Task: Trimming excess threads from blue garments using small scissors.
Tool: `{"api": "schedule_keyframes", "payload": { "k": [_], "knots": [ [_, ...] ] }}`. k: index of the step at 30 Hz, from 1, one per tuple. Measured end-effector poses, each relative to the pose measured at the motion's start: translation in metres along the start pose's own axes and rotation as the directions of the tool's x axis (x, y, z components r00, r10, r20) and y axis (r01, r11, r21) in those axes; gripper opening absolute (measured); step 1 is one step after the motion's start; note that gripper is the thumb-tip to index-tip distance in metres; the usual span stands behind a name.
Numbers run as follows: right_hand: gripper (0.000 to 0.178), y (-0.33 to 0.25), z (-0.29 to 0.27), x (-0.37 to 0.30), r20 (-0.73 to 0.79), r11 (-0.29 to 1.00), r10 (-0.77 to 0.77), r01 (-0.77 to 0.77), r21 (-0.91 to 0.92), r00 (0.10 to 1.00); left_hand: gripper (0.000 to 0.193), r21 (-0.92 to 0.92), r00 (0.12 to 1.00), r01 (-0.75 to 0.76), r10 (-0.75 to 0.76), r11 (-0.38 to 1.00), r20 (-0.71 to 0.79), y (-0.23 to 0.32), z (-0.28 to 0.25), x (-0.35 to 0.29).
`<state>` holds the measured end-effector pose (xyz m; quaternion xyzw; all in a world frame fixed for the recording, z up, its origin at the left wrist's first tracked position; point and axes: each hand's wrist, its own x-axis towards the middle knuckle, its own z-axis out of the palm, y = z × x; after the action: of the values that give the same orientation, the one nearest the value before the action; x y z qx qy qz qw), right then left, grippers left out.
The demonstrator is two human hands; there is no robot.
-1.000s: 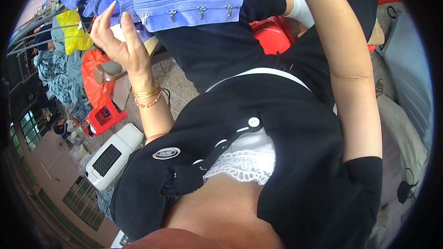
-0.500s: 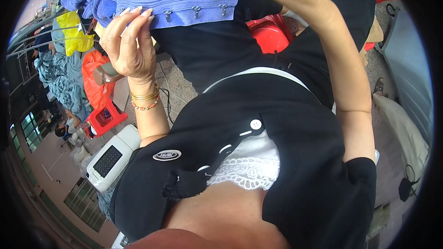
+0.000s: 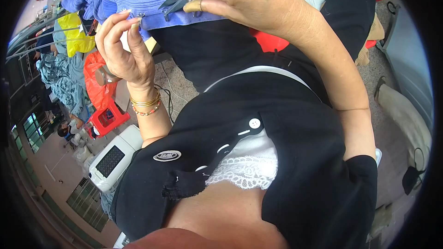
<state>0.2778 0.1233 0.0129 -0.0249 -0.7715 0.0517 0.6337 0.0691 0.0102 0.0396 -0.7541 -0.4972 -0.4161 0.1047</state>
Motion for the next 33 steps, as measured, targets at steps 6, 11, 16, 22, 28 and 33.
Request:
{"api": "schedule_keyframes", "payload": {
  "k": [6,11,16,22,28,33],
  "knots": [
    [0.035,-0.031,-0.034,0.031,0.463,0.911,0.41,-0.38,-0.16,0.786,0.033,0.198,0.993,-0.046,0.023,0.979,0.113,0.001,0.001,0.001],
    [0.035,-0.033,-0.035,0.032,0.469,0.911,0.411,-0.368,-0.185,0.781,0.024,0.252,0.991,-0.133,0.13,0.959,0.028,-0.002,0.004,-0.001],
    [0.033,-0.035,-0.032,0.037,0.475,0.911,0.409,-0.375,-0.17,0.779,0.019,0.205,0.993,-0.116,0.116,0.972,0.012,0.002,0.002,0.001],
    [0.029,-0.005,-0.002,0.003,0.077,0.997,0.009,-0.003,-0.071,0.997,0.017,0.206,0.989,-0.145,0.145,0.968,0.017,0.006,0.002,0.009],
    [0.024,-0.014,-0.014,0.012,0.266,0.984,0.173,-0.153,-0.096,0.948,0.014,0.193,0.989,-0.148,0.144,0.97,0.033,0.007,0.0,0.009],
    [0.024,-0.012,-0.021,0.012,0.303,0.975,0.22,-0.218,-0.042,0.927,0.011,0.156,0.993,-0.112,0.105,0.981,0.056,0.01,0.0,0.006]
  ]
}}
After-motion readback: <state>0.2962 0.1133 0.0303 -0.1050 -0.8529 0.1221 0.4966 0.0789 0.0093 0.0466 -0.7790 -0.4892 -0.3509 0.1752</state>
